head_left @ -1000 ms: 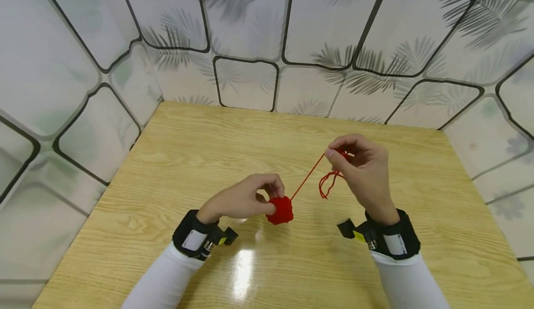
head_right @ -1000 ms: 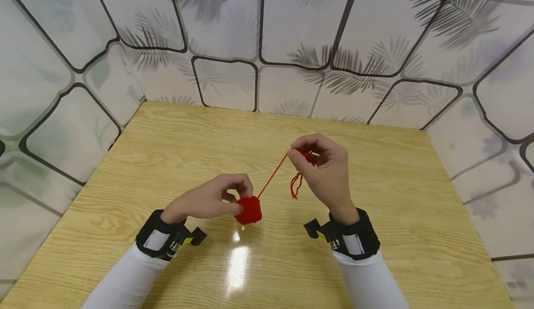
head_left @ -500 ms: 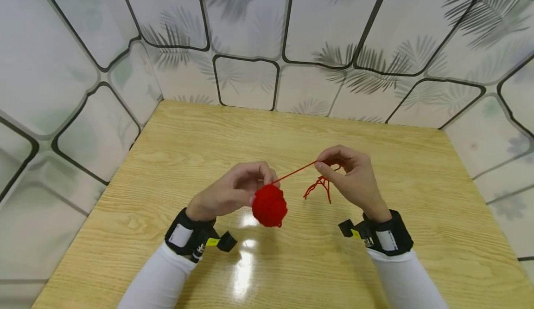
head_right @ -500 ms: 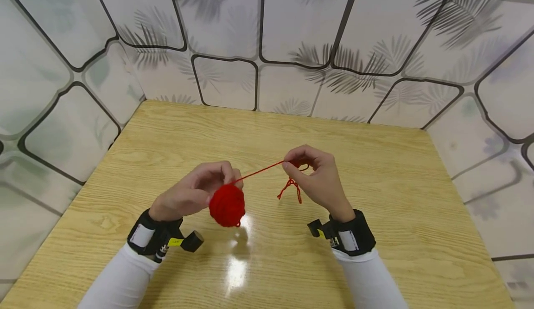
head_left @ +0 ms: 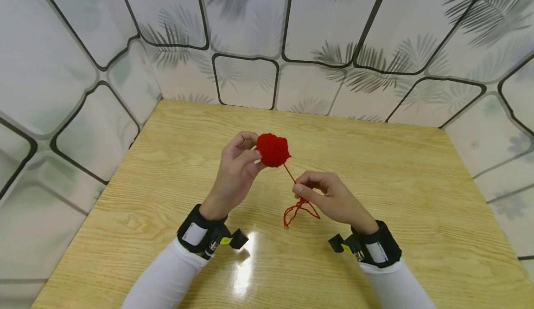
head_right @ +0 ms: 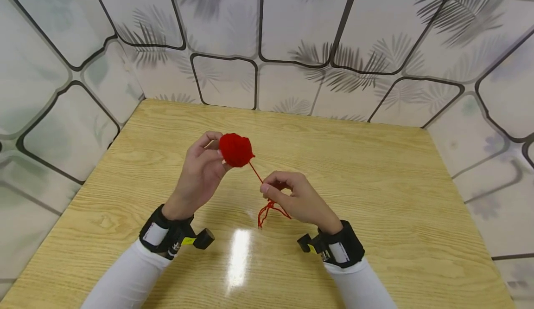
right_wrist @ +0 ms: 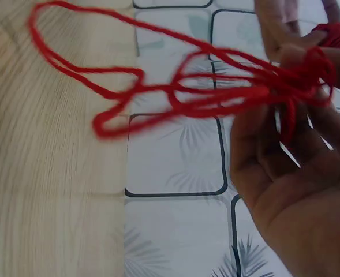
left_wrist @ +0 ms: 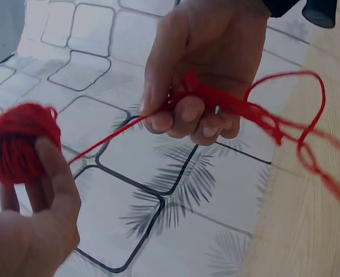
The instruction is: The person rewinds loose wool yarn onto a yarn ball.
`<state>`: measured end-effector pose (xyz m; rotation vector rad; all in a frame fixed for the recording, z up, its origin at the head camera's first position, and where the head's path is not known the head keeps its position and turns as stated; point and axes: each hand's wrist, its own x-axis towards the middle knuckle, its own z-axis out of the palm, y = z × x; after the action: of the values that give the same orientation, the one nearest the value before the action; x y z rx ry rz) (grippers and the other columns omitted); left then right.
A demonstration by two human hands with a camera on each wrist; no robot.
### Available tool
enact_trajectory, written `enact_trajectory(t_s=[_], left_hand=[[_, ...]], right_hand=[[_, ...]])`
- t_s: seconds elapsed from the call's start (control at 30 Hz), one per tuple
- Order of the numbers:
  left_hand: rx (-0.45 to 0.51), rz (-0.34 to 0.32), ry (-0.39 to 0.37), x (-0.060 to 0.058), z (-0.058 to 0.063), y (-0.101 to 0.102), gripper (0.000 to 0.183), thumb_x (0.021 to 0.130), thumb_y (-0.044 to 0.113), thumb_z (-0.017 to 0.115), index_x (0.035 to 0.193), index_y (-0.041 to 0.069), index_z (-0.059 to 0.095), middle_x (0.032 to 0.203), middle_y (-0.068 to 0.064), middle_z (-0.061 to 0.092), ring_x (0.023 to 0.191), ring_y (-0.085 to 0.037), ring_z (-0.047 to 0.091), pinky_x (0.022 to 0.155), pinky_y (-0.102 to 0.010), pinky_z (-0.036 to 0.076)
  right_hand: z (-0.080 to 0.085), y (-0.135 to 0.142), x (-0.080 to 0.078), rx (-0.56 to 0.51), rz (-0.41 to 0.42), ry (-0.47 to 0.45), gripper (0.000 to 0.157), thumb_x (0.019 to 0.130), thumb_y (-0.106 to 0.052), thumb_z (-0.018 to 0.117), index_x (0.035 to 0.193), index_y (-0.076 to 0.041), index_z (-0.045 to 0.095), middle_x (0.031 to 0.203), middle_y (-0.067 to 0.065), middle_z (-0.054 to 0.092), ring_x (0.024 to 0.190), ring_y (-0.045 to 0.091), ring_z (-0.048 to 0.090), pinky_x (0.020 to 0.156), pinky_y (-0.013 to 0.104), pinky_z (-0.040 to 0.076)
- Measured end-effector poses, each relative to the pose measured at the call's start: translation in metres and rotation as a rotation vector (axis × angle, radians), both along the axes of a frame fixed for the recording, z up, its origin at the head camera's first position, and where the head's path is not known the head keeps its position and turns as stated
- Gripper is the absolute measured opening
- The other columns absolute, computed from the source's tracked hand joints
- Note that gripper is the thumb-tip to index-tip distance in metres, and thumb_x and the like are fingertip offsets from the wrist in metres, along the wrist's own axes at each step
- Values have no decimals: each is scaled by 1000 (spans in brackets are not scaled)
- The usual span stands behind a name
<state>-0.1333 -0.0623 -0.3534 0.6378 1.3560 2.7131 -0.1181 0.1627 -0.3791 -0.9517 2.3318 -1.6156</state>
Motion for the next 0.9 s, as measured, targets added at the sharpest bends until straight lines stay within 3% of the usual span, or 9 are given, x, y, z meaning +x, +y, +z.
enact_trajectory(t_s=[0.1, 0.3, 0.47, 0.57, 0.7, 0.9], left_hand=[[-25, 135, 14, -2, -3, 4, 21, 84, 3, 52, 104, 1, 45, 104, -14, 50, 101, -31, 54, 84, -43, 47], [-331, 444, 255, -2, -8, 10, 21, 81, -7, 54, 101, -7, 45, 101, -18, 48, 92, -28, 51, 74, -39, 50], [-561, 590, 438, 5, 0, 13, 22, 77, -8, 54, 98, -7, 47, 97, -17, 49, 90, -27, 52, 68, -38, 51], [-678, 661, 509, -1, -9, 12, 23, 76, -3, 55, 98, -4, 49, 96, -15, 49, 87, -25, 52, 65, -35, 51], [-795, 661, 542, -10, -29, 8, 22, 78, 5, 56, 99, 2, 50, 97, -10, 50, 87, -20, 52, 66, -30, 49], [-924, 482, 538, -12, -42, 4, 20, 79, 11, 56, 98, 10, 50, 97, 0, 49, 86, -11, 50, 63, -26, 49]], right_hand=[[2, -1, 4, -1, 87, -57, 13, 95, -14, 48, 93, -13, 61, 86, 4, 61, 81, 22, 55, 75, 38, 47], [11, -2, 14, -49, 155, -159, 18, 97, -13, 41, 90, -10, 57, 87, 9, 60, 81, 26, 55, 72, 38, 48], [21, 1, 21, -51, 127, -141, 18, 97, -10, 40, 89, -11, 56, 86, 5, 60, 79, 25, 53, 70, 36, 47], [28, 5, 24, -54, 92, -102, 20, 97, -9, 39, 89, -12, 56, 86, 4, 60, 78, 25, 53, 67, 35, 46], [39, 9, 26, -122, 42, -23, 21, 97, -4, 37, 90, -10, 56, 85, 6, 58, 76, 25, 54, 63, 35, 46], [54, 13, 21, -327, -11, 82, 22, 95, 5, 33, 94, 2, 55, 83, 12, 56, 76, 22, 54, 63, 31, 44]])
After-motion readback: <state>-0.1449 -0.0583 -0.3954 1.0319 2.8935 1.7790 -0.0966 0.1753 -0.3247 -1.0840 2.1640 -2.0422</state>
